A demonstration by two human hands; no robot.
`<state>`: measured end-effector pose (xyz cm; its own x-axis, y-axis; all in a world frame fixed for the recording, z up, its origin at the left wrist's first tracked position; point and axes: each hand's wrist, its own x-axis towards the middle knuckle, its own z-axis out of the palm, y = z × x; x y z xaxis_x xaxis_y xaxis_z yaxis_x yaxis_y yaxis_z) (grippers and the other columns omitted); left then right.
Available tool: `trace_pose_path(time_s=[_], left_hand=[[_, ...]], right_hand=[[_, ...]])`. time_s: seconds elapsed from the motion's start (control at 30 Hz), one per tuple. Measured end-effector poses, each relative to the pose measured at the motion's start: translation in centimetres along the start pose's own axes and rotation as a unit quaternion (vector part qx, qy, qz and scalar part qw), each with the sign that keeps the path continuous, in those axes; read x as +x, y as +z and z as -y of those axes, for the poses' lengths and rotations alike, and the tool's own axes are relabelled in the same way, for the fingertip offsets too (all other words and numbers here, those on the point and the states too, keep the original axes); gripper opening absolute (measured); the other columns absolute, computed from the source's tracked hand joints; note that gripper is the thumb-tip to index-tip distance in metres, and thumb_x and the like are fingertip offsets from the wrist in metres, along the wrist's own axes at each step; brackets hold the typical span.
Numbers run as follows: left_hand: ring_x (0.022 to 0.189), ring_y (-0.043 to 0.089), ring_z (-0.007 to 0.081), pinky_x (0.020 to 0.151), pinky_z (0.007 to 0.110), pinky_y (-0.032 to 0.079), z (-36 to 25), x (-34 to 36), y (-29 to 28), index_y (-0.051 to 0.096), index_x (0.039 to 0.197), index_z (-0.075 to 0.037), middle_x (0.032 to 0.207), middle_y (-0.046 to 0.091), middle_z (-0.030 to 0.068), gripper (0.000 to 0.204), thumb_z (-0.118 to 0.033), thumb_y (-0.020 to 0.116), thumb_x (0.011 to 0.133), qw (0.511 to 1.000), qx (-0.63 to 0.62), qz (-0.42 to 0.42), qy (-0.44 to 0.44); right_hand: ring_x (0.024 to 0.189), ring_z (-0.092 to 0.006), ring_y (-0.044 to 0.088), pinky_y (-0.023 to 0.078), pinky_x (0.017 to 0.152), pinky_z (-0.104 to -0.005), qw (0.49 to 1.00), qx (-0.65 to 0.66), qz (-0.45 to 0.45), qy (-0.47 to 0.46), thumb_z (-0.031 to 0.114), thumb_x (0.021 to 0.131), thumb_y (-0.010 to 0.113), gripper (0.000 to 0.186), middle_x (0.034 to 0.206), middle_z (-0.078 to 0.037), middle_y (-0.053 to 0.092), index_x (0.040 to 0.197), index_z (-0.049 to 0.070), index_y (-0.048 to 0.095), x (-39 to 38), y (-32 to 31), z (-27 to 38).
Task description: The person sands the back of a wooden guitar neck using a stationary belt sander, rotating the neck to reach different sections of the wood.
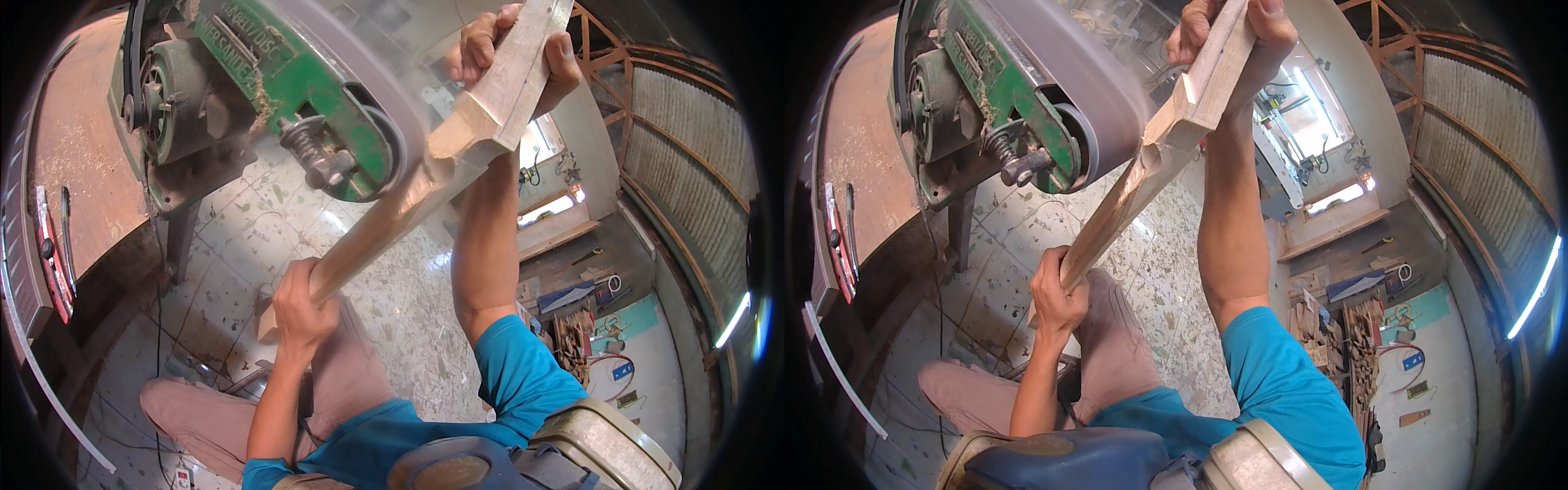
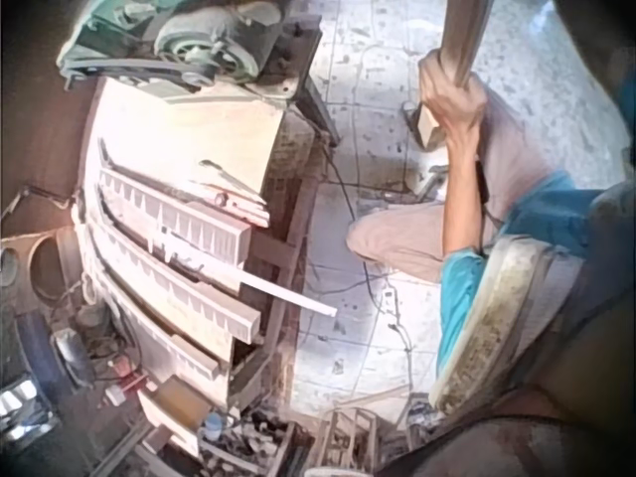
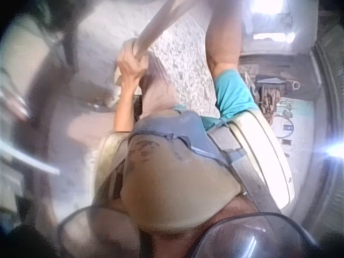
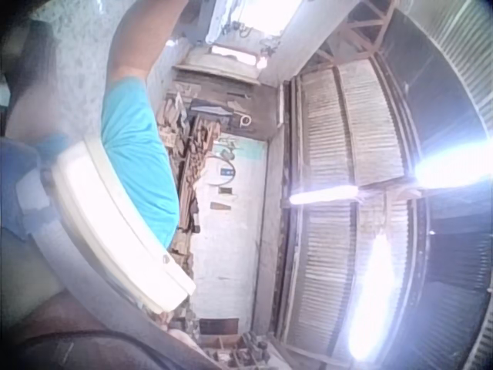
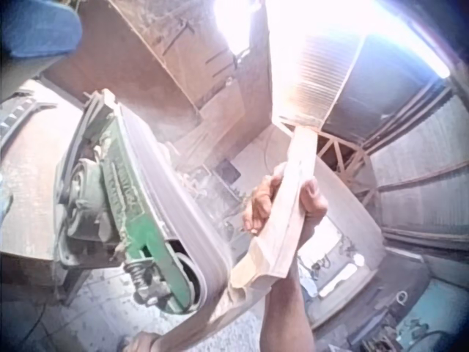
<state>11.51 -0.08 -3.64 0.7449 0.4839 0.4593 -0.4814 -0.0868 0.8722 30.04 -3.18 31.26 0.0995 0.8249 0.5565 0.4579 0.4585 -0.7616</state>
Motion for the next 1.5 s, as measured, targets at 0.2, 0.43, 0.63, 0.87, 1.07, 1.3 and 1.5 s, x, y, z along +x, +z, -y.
trace_pose_path(time_s=[0.2,0.43,0.63,0.87,1.07,1.3,1.5], left_hand=[[0.083,0.064,0.0479,0.074,0.049,0.053,0.0,0.5,-0.4,0.064,0.106,0.001,0.092,0.066,0.0241,0.033,-0.006,0.06,0.074,1.0,-0.019,0.014,-0.007],[0.085,0.065,0.0477,0.075,0.048,0.053,0.2,0.6,-0.5,0.065,0.105,0.002,0.094,0.067,0.0244,0.033,-0.005,0.059,0.074,0.999,-0.036,0.027,-0.025],[0.086,0.066,0.0466,0.076,0.047,0.054,0.3,0.9,-0.6,0.066,0.106,0.002,0.095,0.068,0.024,0.034,-0.005,0.059,0.073,0.997,-0.049,0.046,-0.029],[0.087,0.067,0.0459,0.076,0.046,0.054,0.2,1.0,-1.1,0.067,0.107,0.0,0.095,0.069,0.0231,0.035,-0.007,0.06,0.073,0.995,-0.056,0.06,-0.049],[0.085,0.067,0.0462,0.075,0.047,0.054,0.4,1.0,-1.1,0.066,0.107,-0.001,0.095,0.069,0.0232,0.035,-0.009,0.06,0.074,0.994,-0.06,0.07,-0.054],[0.085,0.067,0.0464,0.075,0.046,0.054,0.8,1.2,-1.4,0.066,0.108,0.0,0.094,0.069,0.0237,0.036,-0.01,0.059,0.074,0.992,-0.071,0.091,-0.058],[0.084,0.067,0.0455,0.075,0.045,0.054,0.9,1.4,-1.6,0.067,0.107,0.0,0.091,0.069,0.0234,0.037,-0.009,0.058,0.072,0.988,-0.088,0.108,-0.061]], right_hand=[[0.05,-0.0279,0.059,0.057,0.05,-0.0425,0.993,-0.012,-0.115,0.017,0.049,0.099,0.055,0.049,0.069,-0.014,0.059,0.113,0.002,0.062,-1.0,0.9,-0.1],[0.049,-0.0205,0.052,0.051,0.049,-0.0347,0.977,-0.155,-0.146,0.021,0.049,0.098,0.051,0.051,0.062,-0.012,0.053,0.105,0.0,0.064,-0.8,1.5,0.4],[0.045,-0.0192,0.049,0.049,0.044,-0.0332,0.955,-0.214,-0.205,0.023,0.05,0.096,0.05,0.051,0.059,-0.012,0.052,0.1,0.001,0.066,-0.7,2.7,0.8],[0.044,-0.0152,0.048,0.045,0.044,-0.0281,0.917,-0.286,-0.278,0.023,0.05,0.096,0.052,0.047,0.059,-0.008,0.051,0.095,0.004,0.061,-0.6,5.2,0.4],[0.044,-0.0119,0.047,0.043,0.043,-0.0252,0.886,-0.336,-0.32,0.024,0.051,0.096,0.053,0.045,0.059,-0.005,0.049,0.094,0.007,0.058,-0.3,6.7,0.1],[0.045,-0.0083,0.046,0.043,0.043,-0.0226,0.871,-0.356,-0.337,0.031,0.054,0.095,0.054,0.045,0.059,-0.002,0.049,0.092,0.009,0.056,-0.3,7.0,0.1],[0.046,-0.0072,0.047,0.042,0.043,-0.0219,0.852,-0.391,-0.346,0.04,0.056,0.094,0.056,0.046,0.059,-0.002,0.048,0.091,0.009,0.055,-0.1,7.5,0.4]])
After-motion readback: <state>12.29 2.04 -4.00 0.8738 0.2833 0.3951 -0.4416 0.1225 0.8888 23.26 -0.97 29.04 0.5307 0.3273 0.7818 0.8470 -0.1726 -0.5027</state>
